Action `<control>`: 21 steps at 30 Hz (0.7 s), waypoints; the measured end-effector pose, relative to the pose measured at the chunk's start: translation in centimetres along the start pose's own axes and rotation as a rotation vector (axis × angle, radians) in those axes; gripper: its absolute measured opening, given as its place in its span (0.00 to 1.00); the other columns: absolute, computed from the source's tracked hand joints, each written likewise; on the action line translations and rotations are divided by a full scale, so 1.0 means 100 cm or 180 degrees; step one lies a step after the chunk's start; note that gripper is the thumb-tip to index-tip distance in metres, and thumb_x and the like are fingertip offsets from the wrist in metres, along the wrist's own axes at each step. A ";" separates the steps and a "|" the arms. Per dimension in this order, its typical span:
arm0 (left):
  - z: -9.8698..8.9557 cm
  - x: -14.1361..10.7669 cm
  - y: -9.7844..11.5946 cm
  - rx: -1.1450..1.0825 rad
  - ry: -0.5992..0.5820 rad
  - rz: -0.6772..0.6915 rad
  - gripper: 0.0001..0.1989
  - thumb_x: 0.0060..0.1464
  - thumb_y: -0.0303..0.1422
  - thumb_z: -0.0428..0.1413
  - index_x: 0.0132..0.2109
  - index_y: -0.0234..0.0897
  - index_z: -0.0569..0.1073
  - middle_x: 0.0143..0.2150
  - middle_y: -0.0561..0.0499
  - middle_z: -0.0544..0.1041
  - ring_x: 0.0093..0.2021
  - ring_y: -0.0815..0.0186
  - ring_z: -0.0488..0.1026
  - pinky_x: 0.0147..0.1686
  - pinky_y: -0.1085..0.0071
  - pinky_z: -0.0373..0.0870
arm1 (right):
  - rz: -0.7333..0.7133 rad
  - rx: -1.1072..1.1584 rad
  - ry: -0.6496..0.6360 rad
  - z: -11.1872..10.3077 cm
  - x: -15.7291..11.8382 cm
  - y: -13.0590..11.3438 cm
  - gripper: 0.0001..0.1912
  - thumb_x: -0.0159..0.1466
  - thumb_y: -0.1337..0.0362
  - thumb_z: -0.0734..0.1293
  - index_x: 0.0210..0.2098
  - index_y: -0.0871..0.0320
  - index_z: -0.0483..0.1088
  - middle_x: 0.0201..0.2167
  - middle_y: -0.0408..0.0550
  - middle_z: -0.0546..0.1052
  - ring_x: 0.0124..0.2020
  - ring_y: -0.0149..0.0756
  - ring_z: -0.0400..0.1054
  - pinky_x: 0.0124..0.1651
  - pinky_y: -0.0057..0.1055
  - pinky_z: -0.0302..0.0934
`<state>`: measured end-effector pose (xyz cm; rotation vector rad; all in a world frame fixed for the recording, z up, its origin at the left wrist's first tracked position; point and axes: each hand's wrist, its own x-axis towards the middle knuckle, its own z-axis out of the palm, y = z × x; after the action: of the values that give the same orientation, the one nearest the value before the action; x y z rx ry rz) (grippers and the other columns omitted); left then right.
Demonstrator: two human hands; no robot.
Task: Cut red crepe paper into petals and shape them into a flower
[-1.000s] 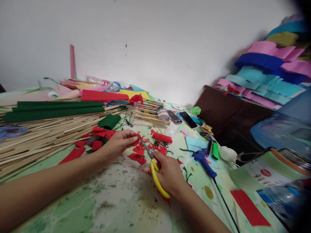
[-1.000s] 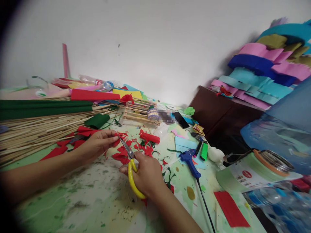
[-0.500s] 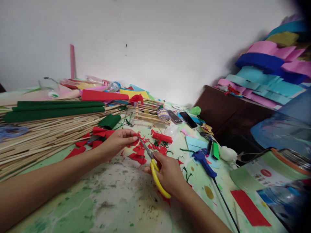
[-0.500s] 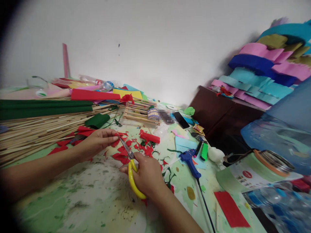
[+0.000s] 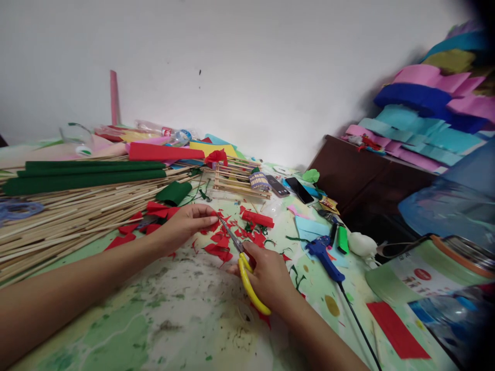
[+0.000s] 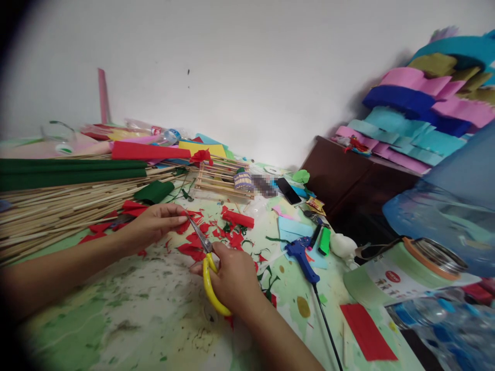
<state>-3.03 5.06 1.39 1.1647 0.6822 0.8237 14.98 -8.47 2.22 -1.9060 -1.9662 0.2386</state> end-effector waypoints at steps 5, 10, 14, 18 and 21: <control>0.001 0.000 0.001 -0.0021 -0.0042 0.0090 0.09 0.41 0.33 0.65 0.29 0.34 0.75 0.22 0.55 0.74 0.23 0.73 0.67 0.26 0.77 0.62 | -0.0012 -0.0002 -0.0004 0.000 0.000 0.000 0.16 0.61 0.48 0.61 0.27 0.54 0.62 0.18 0.38 0.65 0.20 0.28 0.51 0.24 0.25 0.37; 0.003 -0.002 0.003 -0.0002 -0.0003 0.0051 0.09 0.40 0.33 0.65 0.29 0.34 0.75 0.22 0.56 0.73 0.23 0.73 0.66 0.25 0.77 0.61 | 0.0005 -0.0012 -0.0031 -0.001 0.001 0.000 0.17 0.59 0.46 0.62 0.28 0.54 0.64 0.19 0.38 0.67 0.21 0.29 0.53 0.25 0.25 0.38; 0.005 -0.004 0.006 0.0110 -0.0046 0.0016 0.09 0.39 0.33 0.65 0.27 0.34 0.74 0.21 0.56 0.73 0.22 0.73 0.65 0.24 0.78 0.60 | -0.0010 -0.0067 -0.0031 -0.001 0.000 0.000 0.19 0.58 0.44 0.63 0.30 0.53 0.65 0.20 0.39 0.68 0.21 0.29 0.54 0.25 0.25 0.37; 0.005 -0.005 0.007 0.0198 -0.0093 0.0046 0.08 0.40 0.33 0.65 0.27 0.34 0.75 0.22 0.56 0.73 0.23 0.74 0.65 0.24 0.78 0.60 | -0.0046 -0.0100 -0.0007 -0.001 -0.001 0.000 0.18 0.58 0.44 0.63 0.29 0.54 0.64 0.19 0.38 0.67 0.21 0.29 0.54 0.25 0.25 0.37; 0.004 -0.005 0.005 0.0164 -0.0120 0.0072 0.08 0.40 0.33 0.64 0.26 0.34 0.75 0.21 0.56 0.72 0.23 0.74 0.65 0.24 0.78 0.60 | -0.0063 -0.0096 -0.0010 -0.001 -0.001 0.000 0.18 0.59 0.46 0.64 0.28 0.54 0.62 0.19 0.37 0.66 0.21 0.28 0.53 0.25 0.25 0.37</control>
<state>-3.07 4.56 1.99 1.2335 0.6634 0.8053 14.97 -8.62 2.29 -1.9048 -2.0006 0.2076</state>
